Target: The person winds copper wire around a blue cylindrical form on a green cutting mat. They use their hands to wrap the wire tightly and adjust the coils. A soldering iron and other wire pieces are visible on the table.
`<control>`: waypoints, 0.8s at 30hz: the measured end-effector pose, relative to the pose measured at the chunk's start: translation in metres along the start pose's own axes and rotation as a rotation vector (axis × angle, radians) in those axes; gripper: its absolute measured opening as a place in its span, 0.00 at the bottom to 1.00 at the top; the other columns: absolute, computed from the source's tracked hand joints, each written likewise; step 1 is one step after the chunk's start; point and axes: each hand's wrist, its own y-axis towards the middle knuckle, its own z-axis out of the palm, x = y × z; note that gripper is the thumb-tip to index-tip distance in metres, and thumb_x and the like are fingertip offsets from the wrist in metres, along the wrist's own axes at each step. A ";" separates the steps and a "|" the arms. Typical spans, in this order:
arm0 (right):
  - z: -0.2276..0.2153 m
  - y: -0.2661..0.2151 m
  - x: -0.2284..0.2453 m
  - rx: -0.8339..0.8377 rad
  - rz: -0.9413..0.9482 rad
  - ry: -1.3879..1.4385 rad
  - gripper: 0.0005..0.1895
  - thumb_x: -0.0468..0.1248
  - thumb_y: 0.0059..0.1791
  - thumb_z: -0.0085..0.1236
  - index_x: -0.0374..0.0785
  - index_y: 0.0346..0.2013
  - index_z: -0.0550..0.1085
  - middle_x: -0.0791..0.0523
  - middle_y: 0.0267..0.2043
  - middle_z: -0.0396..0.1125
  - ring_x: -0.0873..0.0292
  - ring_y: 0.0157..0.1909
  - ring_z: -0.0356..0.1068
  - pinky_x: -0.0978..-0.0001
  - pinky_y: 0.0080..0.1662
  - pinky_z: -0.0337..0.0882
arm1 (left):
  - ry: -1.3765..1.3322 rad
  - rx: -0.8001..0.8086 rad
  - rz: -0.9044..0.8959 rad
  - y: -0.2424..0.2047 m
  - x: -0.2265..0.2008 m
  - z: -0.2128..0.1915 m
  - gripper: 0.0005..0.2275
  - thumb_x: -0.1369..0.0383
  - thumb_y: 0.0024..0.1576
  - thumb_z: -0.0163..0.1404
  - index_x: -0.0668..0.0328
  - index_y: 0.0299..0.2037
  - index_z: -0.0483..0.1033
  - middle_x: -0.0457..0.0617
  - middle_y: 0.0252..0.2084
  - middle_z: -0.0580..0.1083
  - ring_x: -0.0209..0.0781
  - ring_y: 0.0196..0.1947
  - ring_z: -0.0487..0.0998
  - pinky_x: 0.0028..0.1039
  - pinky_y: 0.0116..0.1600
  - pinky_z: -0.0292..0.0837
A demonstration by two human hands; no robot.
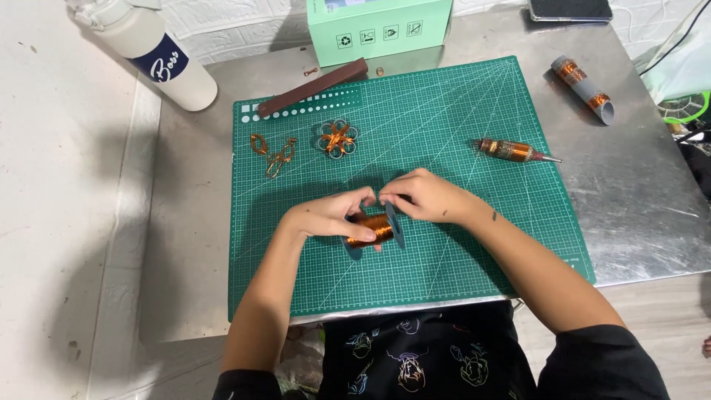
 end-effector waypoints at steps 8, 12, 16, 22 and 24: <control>-0.001 -0.003 -0.006 -0.131 -0.275 -0.215 0.08 0.29 0.48 0.49 0.31 0.27 0.75 0.52 0.23 0.68 0.53 0.32 0.69 0.67 0.38 0.70 | -0.018 0.081 -0.136 0.014 0.034 -0.011 0.23 0.63 0.52 0.55 0.74 0.43 0.55 0.68 0.34 0.75 0.39 0.23 0.77 0.15 0.20 0.66; 0.000 -0.006 -0.008 -0.263 -0.491 -0.501 0.08 0.32 0.49 0.51 0.30 0.29 0.75 0.53 0.25 0.67 0.53 0.40 0.69 0.66 0.44 0.69 | -0.036 0.070 -0.185 0.014 0.032 -0.009 0.27 0.64 0.53 0.53 0.81 0.50 0.53 0.68 0.34 0.74 0.43 0.25 0.78 0.18 0.20 0.69; 0.001 -0.010 -0.014 -0.304 -0.525 -0.593 0.08 0.32 0.49 0.51 0.30 0.29 0.75 0.54 0.24 0.66 0.54 0.38 0.68 0.67 0.44 0.69 | -0.046 0.009 -0.220 0.018 0.020 -0.003 0.26 0.66 0.55 0.51 0.83 0.54 0.52 0.69 0.34 0.74 0.47 0.29 0.79 0.20 0.21 0.73; -0.001 -0.013 -0.016 -0.372 -0.604 -0.801 0.08 0.32 0.50 0.50 0.30 0.32 0.75 0.54 0.24 0.65 0.56 0.37 0.68 0.66 0.45 0.70 | -0.128 -0.237 -0.317 0.025 0.024 0.000 0.20 0.70 0.57 0.45 0.81 0.53 0.58 0.65 0.37 0.71 0.49 0.33 0.78 0.26 0.27 0.78; -0.002 -0.015 -0.021 -0.412 -0.589 -0.875 0.10 0.34 0.51 0.48 0.29 0.34 0.75 0.53 0.25 0.65 0.55 0.38 0.69 0.66 0.44 0.70 | -0.184 -0.413 -0.270 0.027 0.024 -0.003 0.18 0.71 0.58 0.42 0.79 0.55 0.57 0.66 0.42 0.68 0.52 0.39 0.76 0.30 0.34 0.80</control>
